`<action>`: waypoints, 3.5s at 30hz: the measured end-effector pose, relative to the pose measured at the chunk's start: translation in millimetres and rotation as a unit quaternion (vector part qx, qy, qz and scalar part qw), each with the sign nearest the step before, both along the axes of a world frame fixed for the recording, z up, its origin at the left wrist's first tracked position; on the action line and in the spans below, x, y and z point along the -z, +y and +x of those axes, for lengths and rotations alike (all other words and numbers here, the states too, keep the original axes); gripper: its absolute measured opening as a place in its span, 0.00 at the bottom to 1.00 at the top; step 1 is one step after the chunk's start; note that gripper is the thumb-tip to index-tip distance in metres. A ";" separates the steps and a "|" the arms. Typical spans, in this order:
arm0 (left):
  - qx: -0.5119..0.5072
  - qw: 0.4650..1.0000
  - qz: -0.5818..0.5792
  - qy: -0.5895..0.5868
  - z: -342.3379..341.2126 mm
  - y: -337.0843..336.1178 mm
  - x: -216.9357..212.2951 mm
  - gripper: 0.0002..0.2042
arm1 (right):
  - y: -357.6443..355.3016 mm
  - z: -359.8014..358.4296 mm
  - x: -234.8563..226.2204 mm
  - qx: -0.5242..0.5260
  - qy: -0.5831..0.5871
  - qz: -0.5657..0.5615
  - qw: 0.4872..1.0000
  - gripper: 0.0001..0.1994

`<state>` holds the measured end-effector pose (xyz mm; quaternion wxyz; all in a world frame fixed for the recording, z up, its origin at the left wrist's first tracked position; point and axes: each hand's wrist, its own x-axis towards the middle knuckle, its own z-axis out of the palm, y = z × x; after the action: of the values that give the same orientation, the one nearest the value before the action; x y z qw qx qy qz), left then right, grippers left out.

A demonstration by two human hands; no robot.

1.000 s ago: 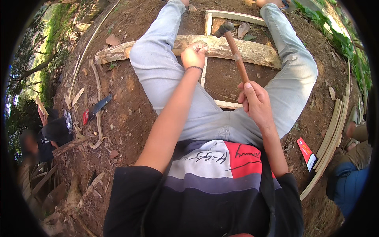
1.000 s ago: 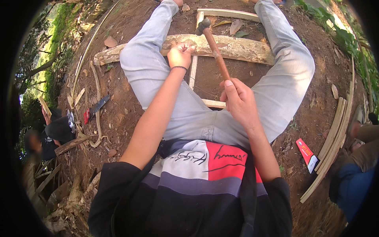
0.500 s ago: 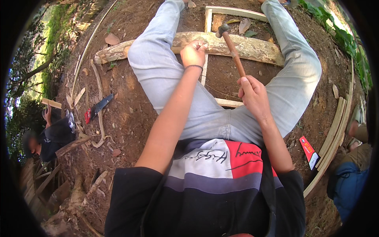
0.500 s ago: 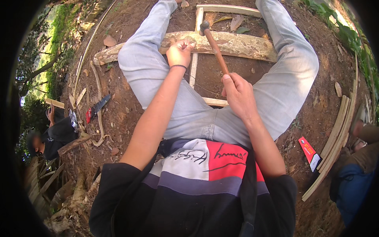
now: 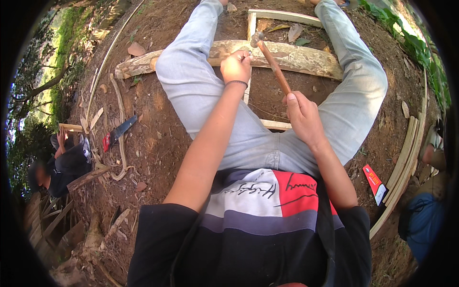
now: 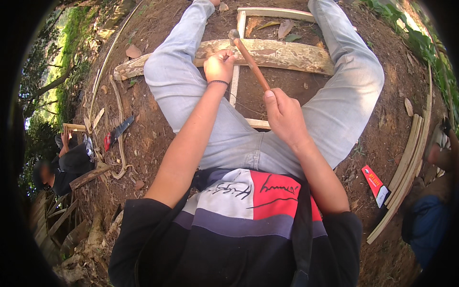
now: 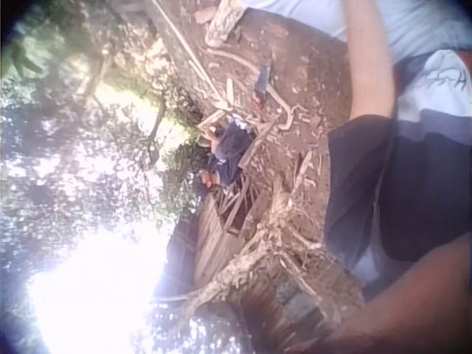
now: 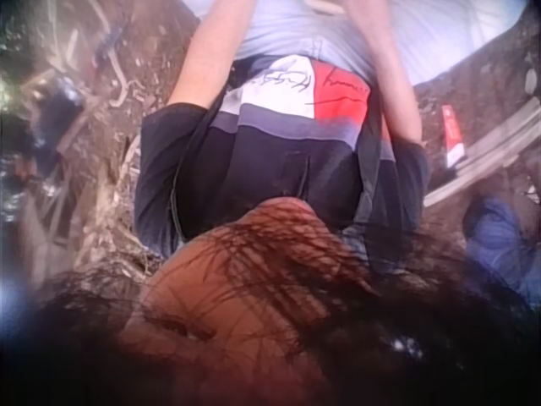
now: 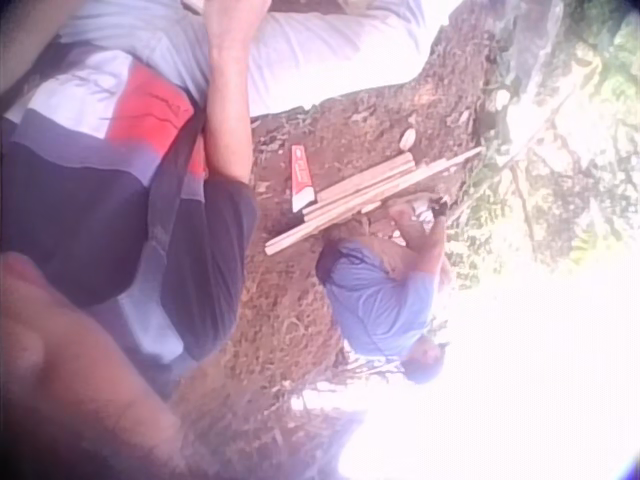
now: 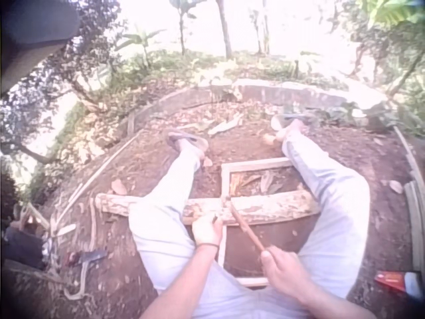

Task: The person hammers a nail into a wooden frame and then uses a saw to cut a small piece of wood.

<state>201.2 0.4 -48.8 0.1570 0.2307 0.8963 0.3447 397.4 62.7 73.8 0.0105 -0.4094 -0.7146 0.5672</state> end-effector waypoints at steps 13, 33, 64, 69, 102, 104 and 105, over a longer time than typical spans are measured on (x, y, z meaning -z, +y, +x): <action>0.007 1.000 -0.019 -0.010 -0.7 1.2 -1.8 0.08 | -2.5 -12.9 2.9 -0.021 -0.010 0.092 0.996 0.17; -0.015 1.000 -0.013 -0.022 2.4 -3.7 -2.4 0.06 | -2.2 -9.6 9.2 -0.085 -0.056 0.126 0.987 0.18; -0.018 0.996 -0.032 -0.079 -3.1 3.9 -11.7 0.07 | 1.3 -7.9 15.0 -0.035 -0.051 0.053 0.997 0.19; 0.002 0.997 -0.020 -0.076 -0.5 2.7 -10.7 0.08 | 1.5 -12.1 11.9 -0.043 -0.047 0.075 0.995 0.19; 0.001 0.998 -0.059 -0.033 -3.5 1.1 -7.4 0.08 | -7.6 -11.0 15.9 -0.090 -0.036 0.137 0.986 0.16; 0.011 0.996 -0.080 -0.030 0.9 -1.7 -11.0 0.08 | -13.5 -14.3 -7.2 -0.052 0.039 0.117 0.991 0.16; 0.017 0.997 -0.072 -0.018 -2.1 0.9 -9.9 0.08 | -12.2 -17.1 -9.7 -0.035 0.043 0.101 0.993 0.16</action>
<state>199.0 1.3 -39.0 0.1952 0.2278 0.9117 0.2807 380.3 50.5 83.5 0.0623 -0.3560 -0.7810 0.5093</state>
